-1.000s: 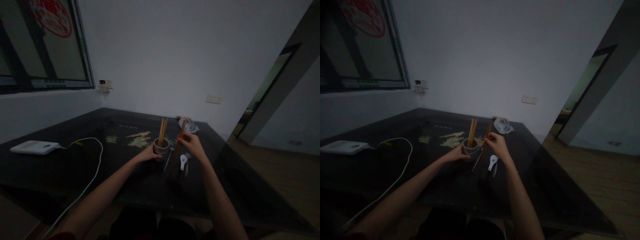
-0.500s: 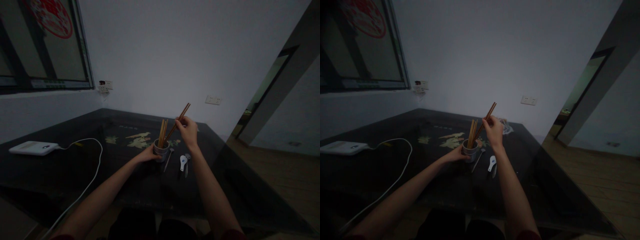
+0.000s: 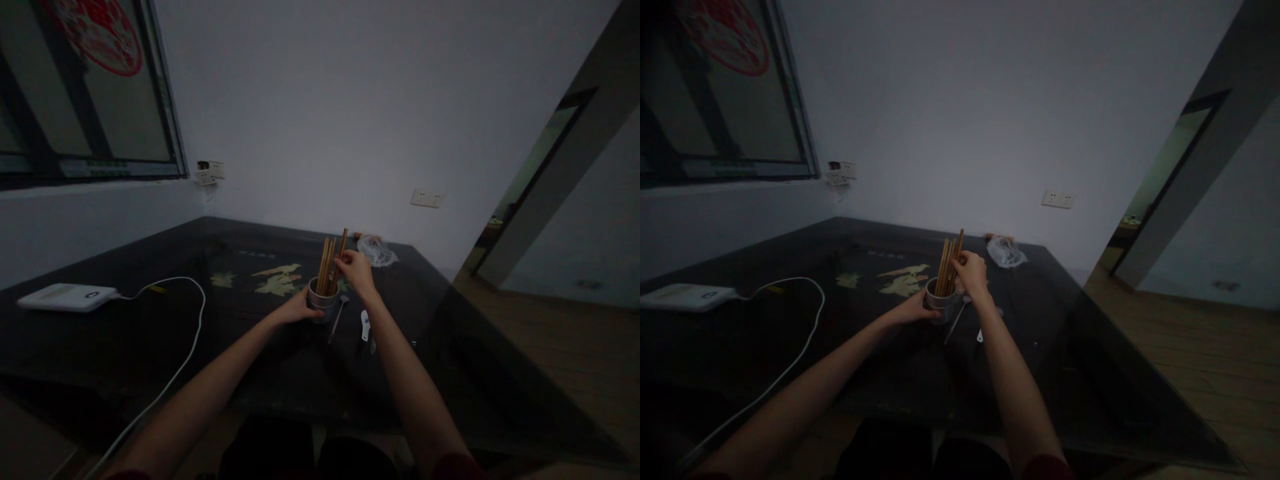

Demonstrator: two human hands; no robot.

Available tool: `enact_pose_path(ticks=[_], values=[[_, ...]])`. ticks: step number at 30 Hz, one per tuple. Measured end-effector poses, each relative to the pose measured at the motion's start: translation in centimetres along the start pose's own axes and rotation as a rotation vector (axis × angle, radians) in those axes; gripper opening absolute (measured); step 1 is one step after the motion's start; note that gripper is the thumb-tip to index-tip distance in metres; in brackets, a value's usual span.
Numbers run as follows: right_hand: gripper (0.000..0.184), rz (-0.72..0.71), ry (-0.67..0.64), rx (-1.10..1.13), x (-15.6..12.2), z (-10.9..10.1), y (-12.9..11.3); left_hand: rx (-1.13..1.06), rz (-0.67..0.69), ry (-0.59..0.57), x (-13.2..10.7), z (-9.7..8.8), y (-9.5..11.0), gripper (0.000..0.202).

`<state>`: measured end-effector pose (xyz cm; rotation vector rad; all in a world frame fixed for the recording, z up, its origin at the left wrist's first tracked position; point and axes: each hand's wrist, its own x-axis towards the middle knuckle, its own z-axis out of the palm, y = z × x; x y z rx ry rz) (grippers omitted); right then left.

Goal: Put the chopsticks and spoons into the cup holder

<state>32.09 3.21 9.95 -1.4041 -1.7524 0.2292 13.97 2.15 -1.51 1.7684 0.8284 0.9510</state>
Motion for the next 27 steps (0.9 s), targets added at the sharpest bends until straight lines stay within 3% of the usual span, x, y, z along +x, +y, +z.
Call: enact_pose_path(ticks=[11,15,21,27], values=[[0.013,0.065,-0.027,0.017,-0.1,1.9,1.7,-0.025,0.002,0.022,0.2,-0.1,-1.0,0.089],[0.020,0.095,-0.061,0.004,0.1,2.0,1.9,-0.018,0.002,0.028,0.3,-0.1,-1.5,0.090],[0.012,0.101,-0.127,-0.034,0.5,1.8,1.6,0.015,-0.011,0.025,0.1,-0.1,-1.1,0.090],[0.015,0.086,-0.157,-0.063,1.0,1.6,1.2,-0.008,-0.027,0.019,0.0,0.0,-0.7,0.089]])
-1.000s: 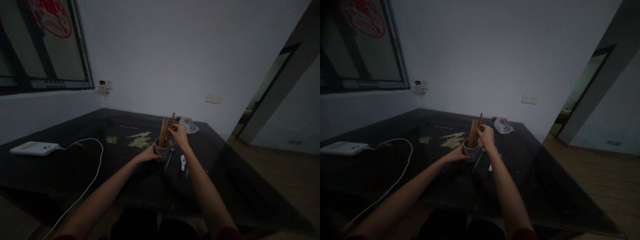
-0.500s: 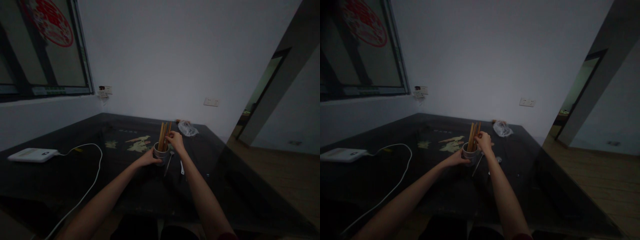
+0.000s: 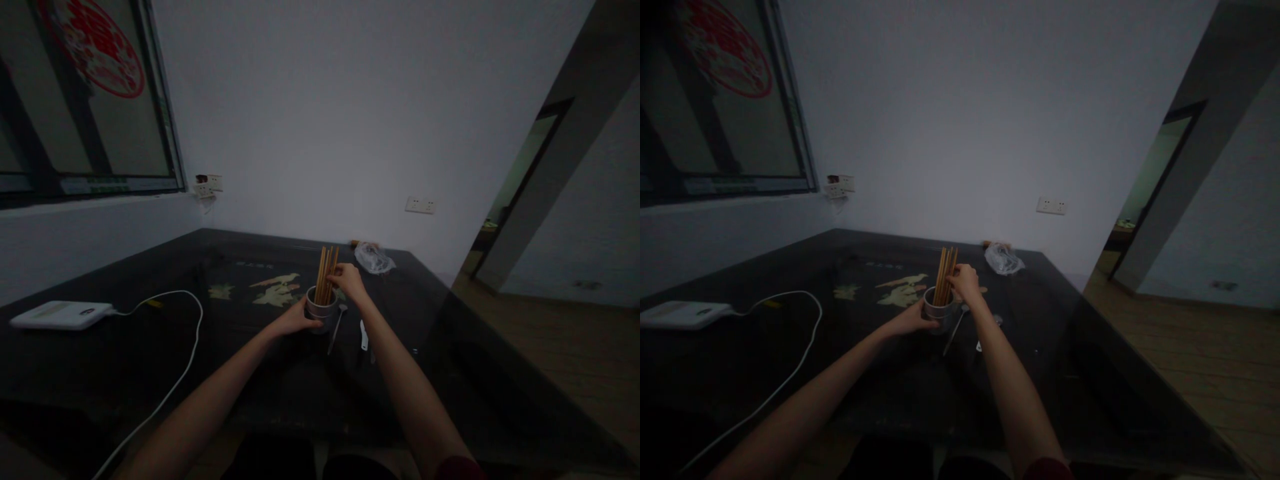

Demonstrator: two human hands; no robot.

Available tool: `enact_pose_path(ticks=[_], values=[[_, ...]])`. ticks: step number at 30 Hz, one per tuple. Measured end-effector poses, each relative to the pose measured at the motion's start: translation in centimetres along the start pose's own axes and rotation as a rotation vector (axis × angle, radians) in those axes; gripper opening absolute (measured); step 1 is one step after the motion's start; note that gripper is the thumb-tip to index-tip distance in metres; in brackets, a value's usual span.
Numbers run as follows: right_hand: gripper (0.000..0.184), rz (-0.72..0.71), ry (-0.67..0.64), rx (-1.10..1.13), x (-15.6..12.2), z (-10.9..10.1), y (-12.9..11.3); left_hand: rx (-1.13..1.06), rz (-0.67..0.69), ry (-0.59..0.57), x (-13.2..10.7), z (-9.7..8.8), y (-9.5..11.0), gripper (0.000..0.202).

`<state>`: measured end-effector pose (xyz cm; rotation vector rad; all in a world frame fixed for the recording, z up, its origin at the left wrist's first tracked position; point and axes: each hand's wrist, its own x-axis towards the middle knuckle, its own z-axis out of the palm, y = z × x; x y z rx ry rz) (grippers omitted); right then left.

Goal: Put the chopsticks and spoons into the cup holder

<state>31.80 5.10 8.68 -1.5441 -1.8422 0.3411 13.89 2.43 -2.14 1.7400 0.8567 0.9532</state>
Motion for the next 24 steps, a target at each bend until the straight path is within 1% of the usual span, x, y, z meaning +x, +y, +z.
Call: enact_pose_path(ticks=[3,7,14,21,24], values=[[0.016,-0.010,0.005,0.010,0.3,0.0,0.2,0.015,-0.003,-0.014,0.0,0.0,0.2,0.089],[0.018,-0.004,-0.001,0.016,0.7,0.2,0.6,0.033,-0.001,0.005,0.0,0.0,0.4,0.088],[0.023,0.002,-0.101,0.081,0.7,0.1,0.9,0.039,0.007,0.000,0.0,-0.2,-0.1,0.089],[0.024,0.022,-0.075,0.109,0.4,-0.1,1.3,0.029,0.012,-0.005,-0.1,-0.1,0.0,0.089],[0.021,-0.014,-0.096,0.126,0.2,0.1,1.2,0.021,0.018,0.004,-0.1,-0.1,0.3,0.087]])
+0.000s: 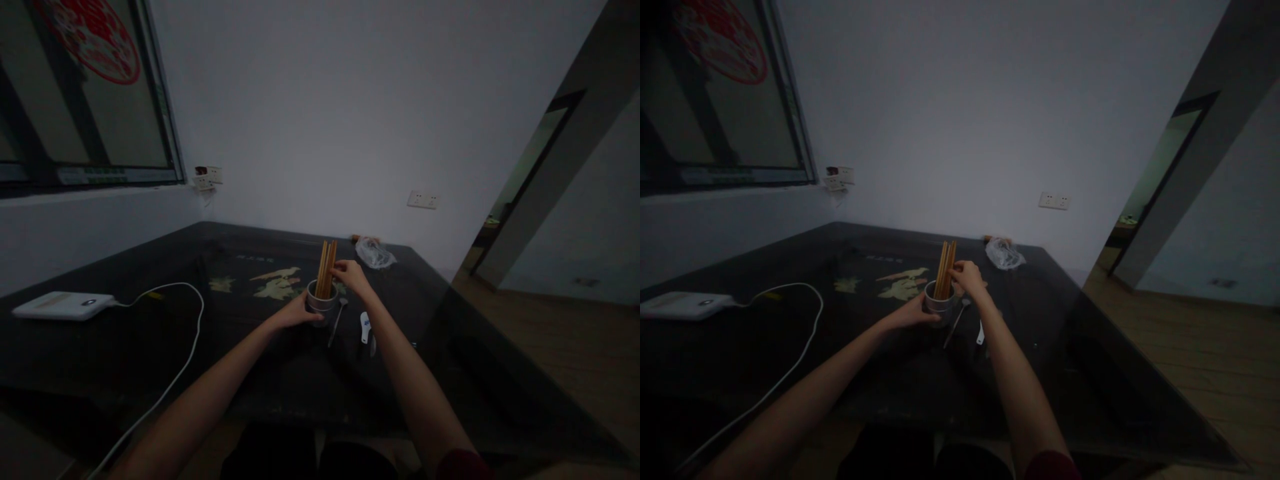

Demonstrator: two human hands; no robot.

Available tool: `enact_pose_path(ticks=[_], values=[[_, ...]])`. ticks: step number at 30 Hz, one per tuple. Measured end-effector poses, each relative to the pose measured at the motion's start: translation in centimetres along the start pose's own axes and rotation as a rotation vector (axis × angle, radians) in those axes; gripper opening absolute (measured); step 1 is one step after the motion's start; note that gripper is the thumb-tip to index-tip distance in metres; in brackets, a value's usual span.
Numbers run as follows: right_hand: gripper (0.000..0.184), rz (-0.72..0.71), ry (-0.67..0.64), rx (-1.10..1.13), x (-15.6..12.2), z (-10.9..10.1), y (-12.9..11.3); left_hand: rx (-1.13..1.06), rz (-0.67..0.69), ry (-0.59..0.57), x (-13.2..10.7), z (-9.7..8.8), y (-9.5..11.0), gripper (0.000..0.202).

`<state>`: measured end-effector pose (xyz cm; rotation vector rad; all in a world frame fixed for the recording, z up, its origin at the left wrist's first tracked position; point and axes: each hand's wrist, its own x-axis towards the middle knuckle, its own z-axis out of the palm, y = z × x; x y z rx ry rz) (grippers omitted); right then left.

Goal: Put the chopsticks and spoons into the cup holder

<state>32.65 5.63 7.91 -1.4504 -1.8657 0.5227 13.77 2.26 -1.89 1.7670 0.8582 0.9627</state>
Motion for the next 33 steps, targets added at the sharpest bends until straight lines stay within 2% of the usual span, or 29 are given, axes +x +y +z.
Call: enact_pose_path(ticks=[3,8,13,18,22,27,33], values=[[0.021,-0.020,0.009,-0.001,-0.2,0.0,0.2,0.009,-0.001,-0.001,0.0,0.0,0.2,0.087],[0.023,-0.062,0.094,0.039,-1.8,-1.0,1.4,0.018,0.003,-0.012,0.0,0.0,0.1,0.089],[0.026,-0.184,0.160,0.200,-6.6,-2.1,3.6,0.018,-0.008,-0.001,-0.1,0.0,0.4,0.090],[0.037,-0.075,0.224,0.266,-10.5,-2.5,6.9,0.003,-0.025,-0.031,-0.1,-0.1,0.9,0.093],[0.041,-0.026,0.263,0.263,-10.8,-2.7,8.3,-0.032,-0.003,-0.033,0.1,-0.5,0.9,0.090],[0.042,-0.037,0.232,0.193,-10.4,-2.2,8.6,0.005,-0.021,0.002,0.1,-1.0,1.3,0.089],[0.042,-0.003,0.233,0.157,-10.3,-1.8,9.5,-0.024,0.045,0.040,0.2,-1.7,1.8,0.093]])
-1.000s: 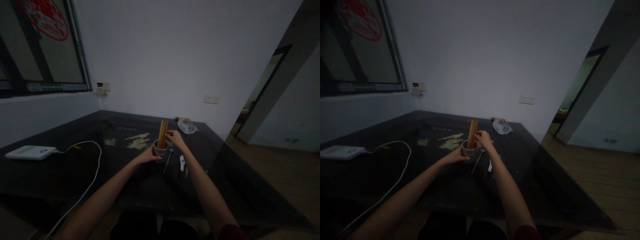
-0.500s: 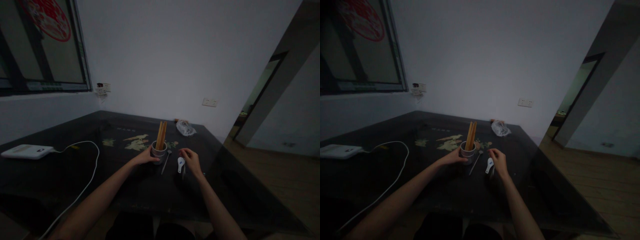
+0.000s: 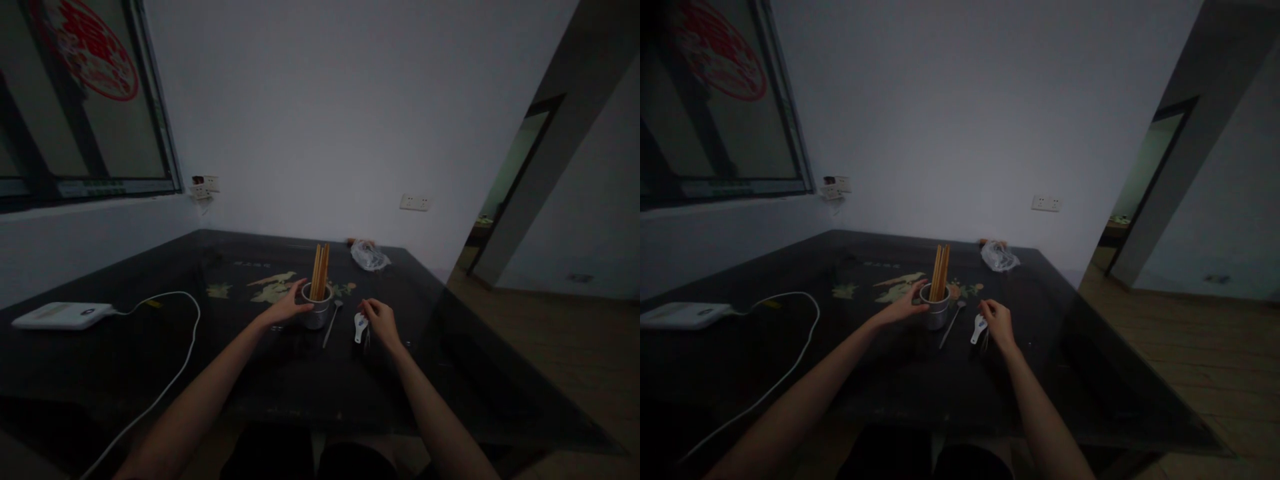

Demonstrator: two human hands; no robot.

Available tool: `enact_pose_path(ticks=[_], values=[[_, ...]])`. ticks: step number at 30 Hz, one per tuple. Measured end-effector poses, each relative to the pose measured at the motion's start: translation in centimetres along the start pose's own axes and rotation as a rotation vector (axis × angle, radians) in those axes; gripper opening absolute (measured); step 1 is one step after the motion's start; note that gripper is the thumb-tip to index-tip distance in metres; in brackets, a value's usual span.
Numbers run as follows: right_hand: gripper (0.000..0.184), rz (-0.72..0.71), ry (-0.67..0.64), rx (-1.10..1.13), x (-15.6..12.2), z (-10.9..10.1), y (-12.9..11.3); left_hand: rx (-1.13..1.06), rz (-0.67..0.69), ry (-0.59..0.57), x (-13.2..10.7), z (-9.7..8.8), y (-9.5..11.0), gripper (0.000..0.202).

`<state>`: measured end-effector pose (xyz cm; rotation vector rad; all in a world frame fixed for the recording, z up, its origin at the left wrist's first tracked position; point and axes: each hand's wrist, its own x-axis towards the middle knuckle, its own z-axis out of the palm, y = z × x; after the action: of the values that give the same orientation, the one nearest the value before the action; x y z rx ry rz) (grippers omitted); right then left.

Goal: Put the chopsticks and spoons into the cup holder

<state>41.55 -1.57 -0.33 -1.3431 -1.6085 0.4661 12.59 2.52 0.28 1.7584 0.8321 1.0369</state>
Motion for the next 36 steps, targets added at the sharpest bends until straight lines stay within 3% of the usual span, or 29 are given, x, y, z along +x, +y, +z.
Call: enact_pose_path(ticks=[6,12,18,24,27,31,36], values=[[0.045,0.006,0.031,-0.002,0.2,-0.2,0.2,-0.069,0.044,0.257,0.8,-1.0,0.3,0.072],[0.044,0.034,0.041,-0.009,0.3,-0.4,0.4,-0.032,0.098,0.499,0.4,-1.4,2.4,0.051],[0.039,0.061,0.038,-0.001,0.3,-0.5,0.4,-0.017,0.167,0.535,-0.3,-1.0,4.5,0.043],[0.034,0.079,0.040,-0.060,0.3,-0.6,0.7,0.015,0.297,0.551,-1.4,0.6,6.6,0.032],[0.032,0.099,0.040,-0.079,0.4,-0.6,1.0,0.142,0.360,0.498,-2.2,1.9,7.7,0.030],[0.033,0.129,0.031,-0.111,0.5,-0.6,1.3,0.466,0.466,0.263,-2.8,4.3,9.2,0.027],[0.034,0.130,0.035,-0.147,0.6,-0.8,1.1,0.769,0.297,-0.010,-1.5,8.9,10.2,0.026]])
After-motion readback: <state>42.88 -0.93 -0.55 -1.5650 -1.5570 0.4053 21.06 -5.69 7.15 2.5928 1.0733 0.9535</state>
